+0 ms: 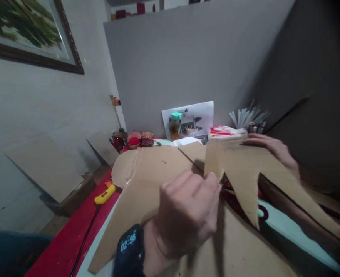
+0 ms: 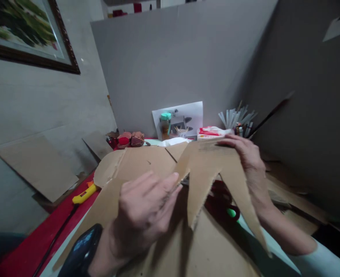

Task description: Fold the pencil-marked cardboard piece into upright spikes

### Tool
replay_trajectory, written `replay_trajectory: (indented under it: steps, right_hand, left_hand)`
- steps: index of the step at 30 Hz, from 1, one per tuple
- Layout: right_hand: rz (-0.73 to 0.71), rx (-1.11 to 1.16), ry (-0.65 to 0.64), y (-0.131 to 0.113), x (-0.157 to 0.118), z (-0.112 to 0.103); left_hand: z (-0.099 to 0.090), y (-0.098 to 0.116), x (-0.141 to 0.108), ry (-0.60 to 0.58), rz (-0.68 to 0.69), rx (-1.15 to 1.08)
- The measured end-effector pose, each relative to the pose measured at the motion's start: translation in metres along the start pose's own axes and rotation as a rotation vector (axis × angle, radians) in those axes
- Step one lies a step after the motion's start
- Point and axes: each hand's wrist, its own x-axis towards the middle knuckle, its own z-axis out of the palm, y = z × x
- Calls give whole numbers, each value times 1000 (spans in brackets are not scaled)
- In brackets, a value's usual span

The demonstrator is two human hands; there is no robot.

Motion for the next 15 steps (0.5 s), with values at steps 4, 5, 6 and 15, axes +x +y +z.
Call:
replay_trajectory:
  steps: [4, 5, 6, 15]
  right_hand:
    - [124, 231, -98, -24, -1, 1]
    - [157, 285, -118, -32, -1, 1]
    - [183, 343, -122, -40, -1, 2]
    - [566, 957, -365, -94, -9, 5]
  left_hand:
    - [-13, -14, 2, 196, -498, -316]
    - [-16, -21, 1, 241, -640, -366]
    - [-18, -28, 0, 325, -752, -413]
    - [7, -24, -16, 215, -1464, -992]
